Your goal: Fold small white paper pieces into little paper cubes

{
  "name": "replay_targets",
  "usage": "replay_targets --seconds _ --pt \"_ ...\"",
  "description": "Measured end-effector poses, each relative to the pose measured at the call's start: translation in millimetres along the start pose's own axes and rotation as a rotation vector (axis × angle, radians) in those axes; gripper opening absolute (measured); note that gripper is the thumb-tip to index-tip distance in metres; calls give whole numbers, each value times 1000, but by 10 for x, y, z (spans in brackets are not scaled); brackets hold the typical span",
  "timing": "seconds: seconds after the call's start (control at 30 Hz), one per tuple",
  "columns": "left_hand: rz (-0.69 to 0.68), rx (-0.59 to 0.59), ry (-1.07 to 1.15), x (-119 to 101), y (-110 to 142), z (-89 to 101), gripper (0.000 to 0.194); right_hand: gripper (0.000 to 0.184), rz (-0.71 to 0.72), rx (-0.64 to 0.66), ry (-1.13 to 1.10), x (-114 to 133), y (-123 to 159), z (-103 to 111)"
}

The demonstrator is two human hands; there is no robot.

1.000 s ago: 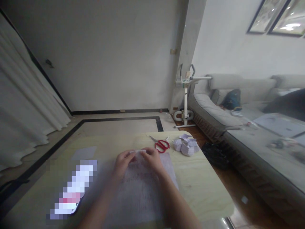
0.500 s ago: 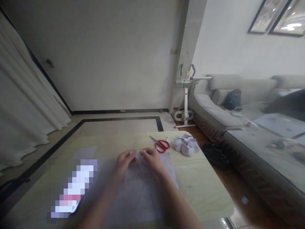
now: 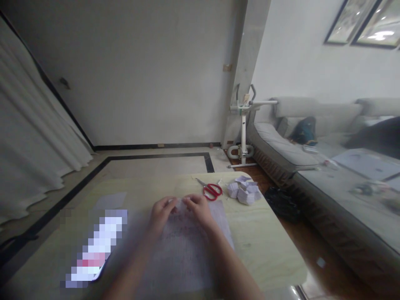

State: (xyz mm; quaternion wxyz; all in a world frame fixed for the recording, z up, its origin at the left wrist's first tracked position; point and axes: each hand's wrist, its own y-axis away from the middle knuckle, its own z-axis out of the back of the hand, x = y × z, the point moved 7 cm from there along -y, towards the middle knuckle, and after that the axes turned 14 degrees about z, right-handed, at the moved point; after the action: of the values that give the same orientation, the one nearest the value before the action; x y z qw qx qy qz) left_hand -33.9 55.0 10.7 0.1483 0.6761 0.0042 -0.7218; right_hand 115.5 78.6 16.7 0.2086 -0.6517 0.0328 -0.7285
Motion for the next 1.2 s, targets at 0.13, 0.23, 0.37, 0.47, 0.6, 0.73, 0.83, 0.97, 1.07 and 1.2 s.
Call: replay_targets --seconds 0.13,0.23,0.37,0.47,0.6,0.73,0.83,0.97,1.07,1.2 --pt "4 52 -6 50 -20 -37 34 21 8 11 6 11 1 1" --pt "9 43 -45 67 -38 -39 35 21 30 40 21 29 -4 -12" --pt "-29 -19 -139 17 -22 -22 32 19 40 41 51 58 -10 -20" --pt "-64 -36 -154 -28 8 -21 30 18 17 29 62 59 -6 -20" --pt "-79 -36 -137 -52 23 -12 29 21 -11 38 25 41 2 -29" --pt "-59 -1 -103 -40 6 -21 30 23 -3 17 19 15 -2 -1" --pt "-15 13 -59 -9 -13 -20 32 27 -5 5 5 -27 -4 17" --pt "15 9 -3 0 -20 1 30 30 -7 -9 -5 -65 -8 34" --pt "19 19 22 -8 -11 4 31 30 -6 -26 4 -52 -9 49" --pt "-14 -5 10 -39 9 20 30 31 -7 -34 28 -10 -9 56"
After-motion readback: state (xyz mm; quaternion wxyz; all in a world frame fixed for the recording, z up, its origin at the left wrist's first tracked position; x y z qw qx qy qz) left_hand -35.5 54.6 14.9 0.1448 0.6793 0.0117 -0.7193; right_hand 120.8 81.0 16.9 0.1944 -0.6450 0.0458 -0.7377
